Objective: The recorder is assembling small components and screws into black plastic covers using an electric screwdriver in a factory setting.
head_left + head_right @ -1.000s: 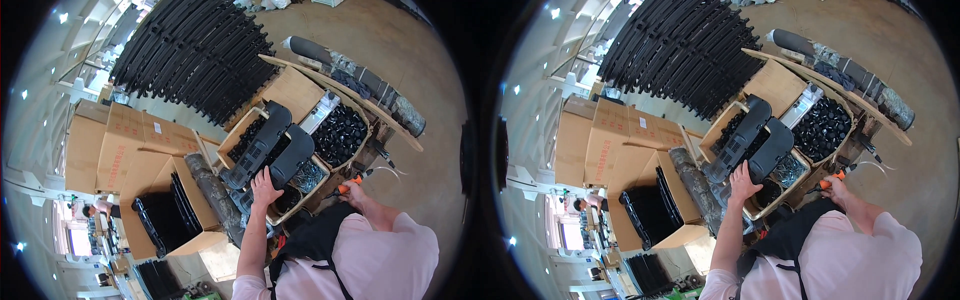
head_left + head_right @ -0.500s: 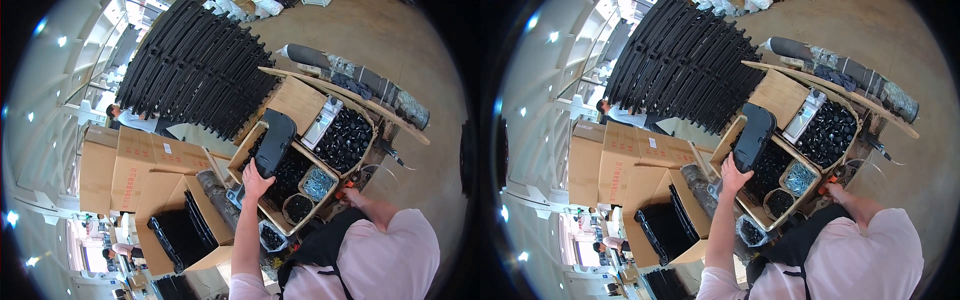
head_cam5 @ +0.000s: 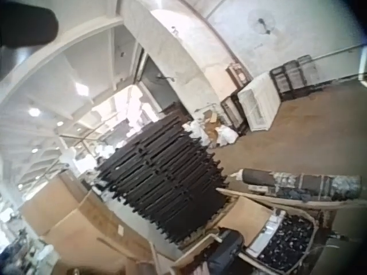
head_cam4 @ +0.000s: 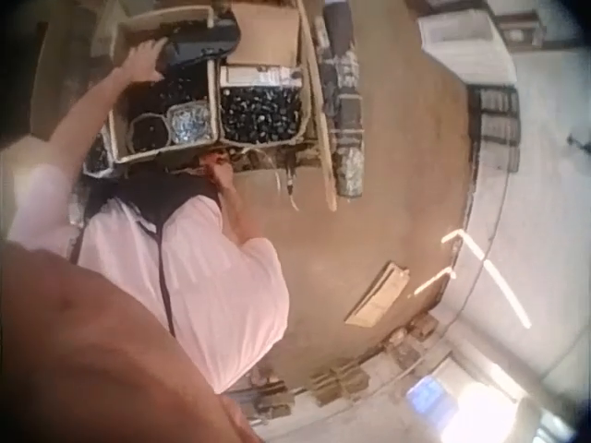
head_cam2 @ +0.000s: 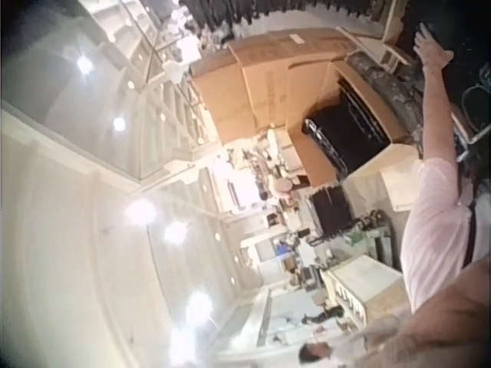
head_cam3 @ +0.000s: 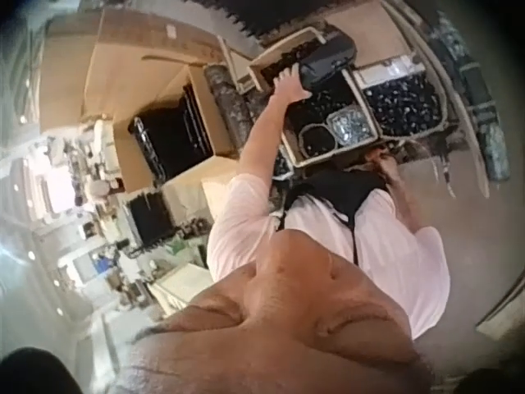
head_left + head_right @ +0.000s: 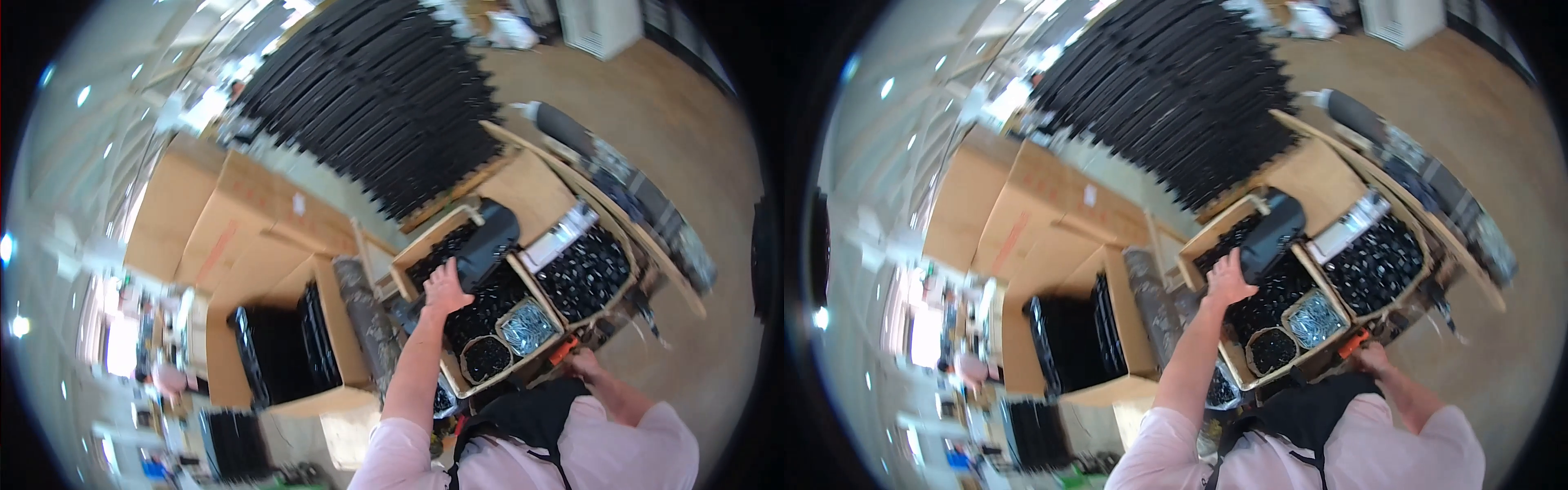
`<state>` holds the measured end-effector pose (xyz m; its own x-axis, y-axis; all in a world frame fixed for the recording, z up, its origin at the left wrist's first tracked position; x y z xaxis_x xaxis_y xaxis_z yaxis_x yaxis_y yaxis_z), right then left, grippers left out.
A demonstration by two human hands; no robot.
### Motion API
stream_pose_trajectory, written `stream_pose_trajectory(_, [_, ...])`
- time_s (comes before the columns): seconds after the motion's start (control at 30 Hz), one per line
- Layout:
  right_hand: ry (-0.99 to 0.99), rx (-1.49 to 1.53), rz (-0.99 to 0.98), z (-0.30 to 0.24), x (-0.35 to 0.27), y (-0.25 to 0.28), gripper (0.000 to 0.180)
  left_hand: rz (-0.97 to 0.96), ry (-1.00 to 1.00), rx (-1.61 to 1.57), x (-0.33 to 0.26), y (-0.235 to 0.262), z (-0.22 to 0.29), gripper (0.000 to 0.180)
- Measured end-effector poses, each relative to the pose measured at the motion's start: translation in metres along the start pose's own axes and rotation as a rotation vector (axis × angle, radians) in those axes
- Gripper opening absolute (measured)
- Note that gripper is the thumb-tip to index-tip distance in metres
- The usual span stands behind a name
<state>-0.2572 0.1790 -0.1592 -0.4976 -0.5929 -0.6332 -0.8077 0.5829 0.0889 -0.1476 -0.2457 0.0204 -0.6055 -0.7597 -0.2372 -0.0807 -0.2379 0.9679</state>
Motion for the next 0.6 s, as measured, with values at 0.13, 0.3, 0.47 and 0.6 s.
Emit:
stream_pose_trajectory(0.13, [0.1, 0.013, -0.097, -0.003, -0.001, -0.004, 0.018, 0.123, 0.006, -0.064, -0.022, -0.011, 0.011, 0.119])
stream_pose_trajectory(0.3, [0.153, -0.14, -0.413, -0.073, -0.023, -0.027, 0.019, 0.269, 0.09, -0.294, -0.085, 0.022, -0.013, 0.117])
stream_pose_trajectory(0.47, [0.463, -0.193, -0.533, -0.178, -0.057, -0.061, 0.02, 0.079, 0.013, -1.217, -0.16, 0.092, -0.036, 0.117])
stream_pose_trajectory(0.6, [0.65, -0.021, -0.521, -0.246, -0.056, -0.093, 0.021, -0.215, -0.21, -1.999, -0.215, 0.075, -0.051, 0.102])
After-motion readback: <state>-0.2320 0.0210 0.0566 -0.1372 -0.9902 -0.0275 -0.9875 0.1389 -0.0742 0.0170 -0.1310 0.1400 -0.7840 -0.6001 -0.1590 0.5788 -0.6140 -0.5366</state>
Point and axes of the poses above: each hand's wrist, its own x-axis towards the middle knuckle, its own y-axis out of the back of the hand, z = x × y, the point moved 1 cm from there along x, towards the middle knuckle, and after that the axes turned 10 degrees about y, right-handed, at the moved point
